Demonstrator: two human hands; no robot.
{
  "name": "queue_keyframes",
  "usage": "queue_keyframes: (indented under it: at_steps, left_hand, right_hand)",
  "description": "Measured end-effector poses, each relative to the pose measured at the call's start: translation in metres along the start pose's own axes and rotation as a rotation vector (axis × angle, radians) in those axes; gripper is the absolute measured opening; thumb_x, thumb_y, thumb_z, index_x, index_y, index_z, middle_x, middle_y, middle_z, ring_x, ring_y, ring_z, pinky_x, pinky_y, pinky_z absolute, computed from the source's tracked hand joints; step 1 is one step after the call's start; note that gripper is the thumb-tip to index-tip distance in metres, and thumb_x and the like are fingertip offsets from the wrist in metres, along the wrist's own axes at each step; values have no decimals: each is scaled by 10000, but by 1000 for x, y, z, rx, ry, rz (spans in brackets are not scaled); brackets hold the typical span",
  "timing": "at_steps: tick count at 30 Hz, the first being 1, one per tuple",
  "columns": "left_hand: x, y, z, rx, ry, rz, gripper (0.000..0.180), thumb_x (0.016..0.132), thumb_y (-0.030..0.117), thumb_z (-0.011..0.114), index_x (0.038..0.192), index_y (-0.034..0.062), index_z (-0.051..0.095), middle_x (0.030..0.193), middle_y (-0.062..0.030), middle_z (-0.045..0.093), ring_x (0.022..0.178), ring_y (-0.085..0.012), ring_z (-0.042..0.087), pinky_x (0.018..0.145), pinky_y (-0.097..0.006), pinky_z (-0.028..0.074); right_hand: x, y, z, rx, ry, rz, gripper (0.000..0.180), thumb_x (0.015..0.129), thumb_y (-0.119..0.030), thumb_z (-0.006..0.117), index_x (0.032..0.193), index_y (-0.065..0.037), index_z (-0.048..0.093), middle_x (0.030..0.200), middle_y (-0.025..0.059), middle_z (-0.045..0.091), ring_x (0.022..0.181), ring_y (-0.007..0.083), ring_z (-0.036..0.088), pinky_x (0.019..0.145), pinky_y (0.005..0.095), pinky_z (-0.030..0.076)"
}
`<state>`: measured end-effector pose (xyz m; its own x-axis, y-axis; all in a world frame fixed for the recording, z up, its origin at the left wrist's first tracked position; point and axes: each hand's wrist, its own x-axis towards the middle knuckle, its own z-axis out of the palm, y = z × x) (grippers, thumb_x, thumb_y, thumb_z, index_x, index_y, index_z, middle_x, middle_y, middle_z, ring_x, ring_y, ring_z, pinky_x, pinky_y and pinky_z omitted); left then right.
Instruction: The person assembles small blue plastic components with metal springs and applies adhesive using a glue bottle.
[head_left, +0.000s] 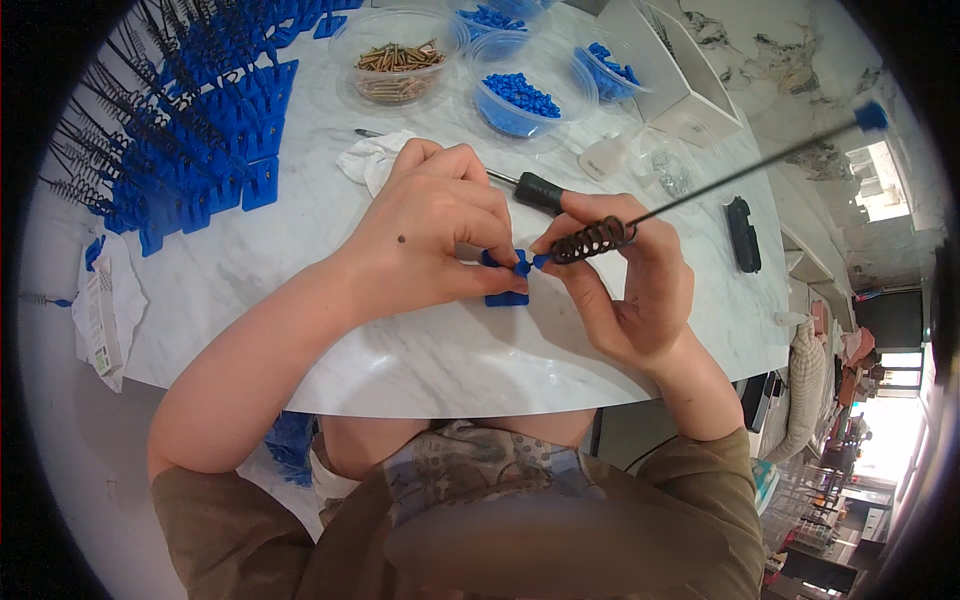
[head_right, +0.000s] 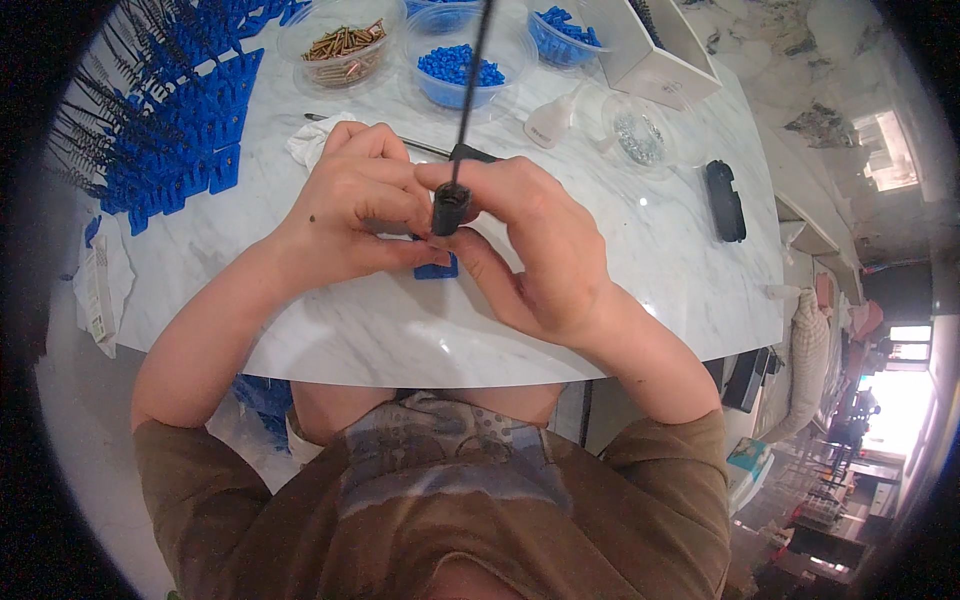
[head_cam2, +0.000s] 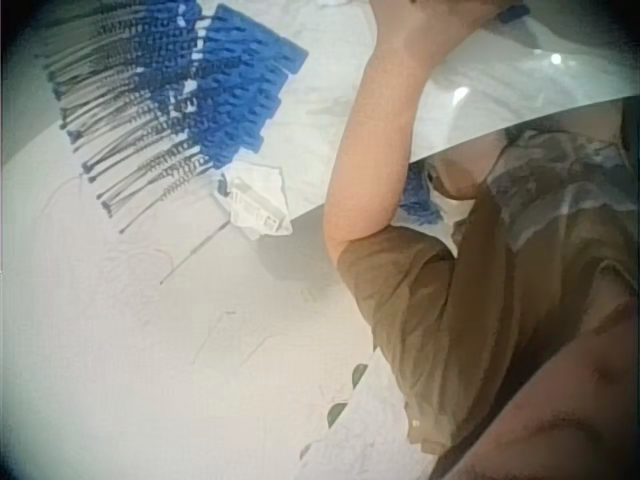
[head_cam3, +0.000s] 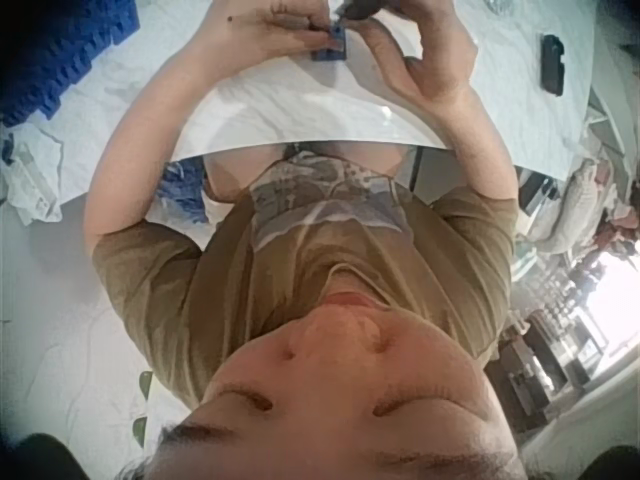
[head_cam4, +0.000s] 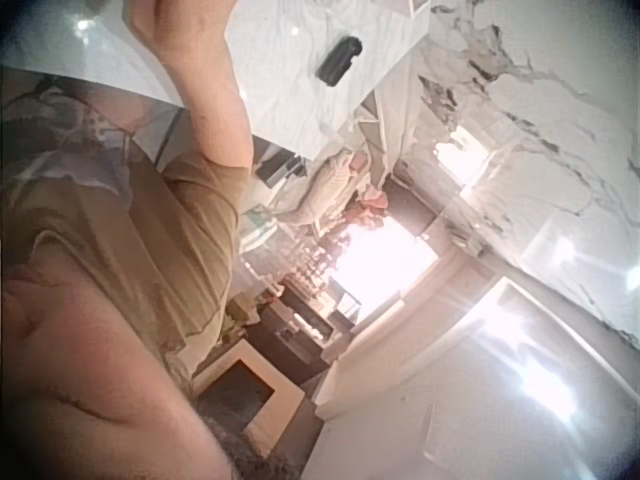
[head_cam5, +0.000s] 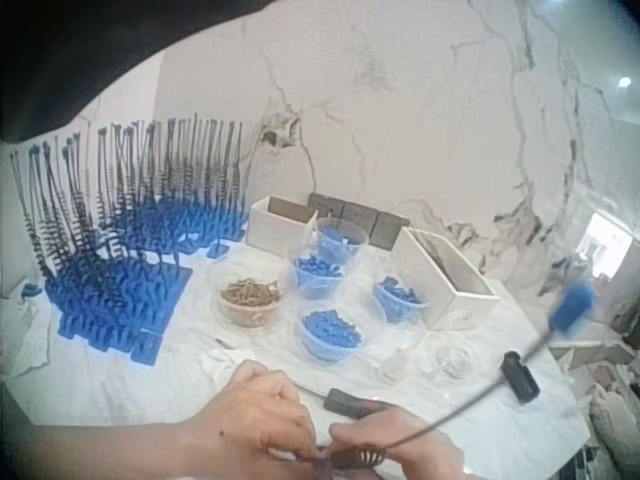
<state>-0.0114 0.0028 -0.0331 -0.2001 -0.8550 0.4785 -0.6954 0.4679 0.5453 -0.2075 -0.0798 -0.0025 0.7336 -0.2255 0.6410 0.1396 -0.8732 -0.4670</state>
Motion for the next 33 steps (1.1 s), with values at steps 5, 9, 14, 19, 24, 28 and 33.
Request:
queue_keyframes:
  at_steps: [5,9,14,19,24,28,33]
  left_hand:
    - [2,1,0,-8,-2,2,190,592,242,818,653,142,668,720,89,596,871,-150,481,871,-334,298]
    - [0,-4,3,49,-3,34,248,565,267,823,784,195,730,848,114,665,797,-152,474,801,-324,288]
    - [1,-2,1,51,-6,38,259,565,262,822,802,201,736,854,115,666,797,-151,471,793,-329,283]
    - [0,-2,-1,55,-11,34,256,577,244,816,819,211,739,857,118,664,790,-149,462,794,-333,279]
    - [1,2,-1,58,6,10,153,602,217,806,669,138,694,718,83,603,851,-148,489,853,-335,303]
    - [1,0,-4,81,46,92,199,612,211,805,792,168,732,818,95,653,806,-166,471,790,-337,301]
    - [4,9,0,18,146,13,147,644,153,792,767,119,719,816,45,657,838,-180,494,771,-327,361]
  right_hand:
    - [-1,4,4,14,-30,-11,524,692,58,705,1177,-43,537,992,77,641,755,236,623,691,329,493]
    - [-2,3,7,37,-11,59,520,694,54,705,1177,-45,540,962,73,638,769,228,629,692,321,490]
    - [-3,6,5,24,-1,32,512,695,44,712,1169,-43,542,916,66,635,765,223,629,690,314,487]
    - [-4,7,8,13,0,52,451,711,30,716,1124,-45,548,885,63,631,750,220,626,686,312,483]
    - [0,6,7,-4,13,15,435,725,20,720,1117,-45,544,870,68,628,743,216,630,675,314,485]
    - [2,3,3,32,43,83,440,748,25,707,1140,-29,515,927,86,644,768,203,657,681,300,515]
    - [0,10,-3,152,172,145,444,789,19,681,1183,-18,479,1052,101,647,845,171,669,754,285,533]
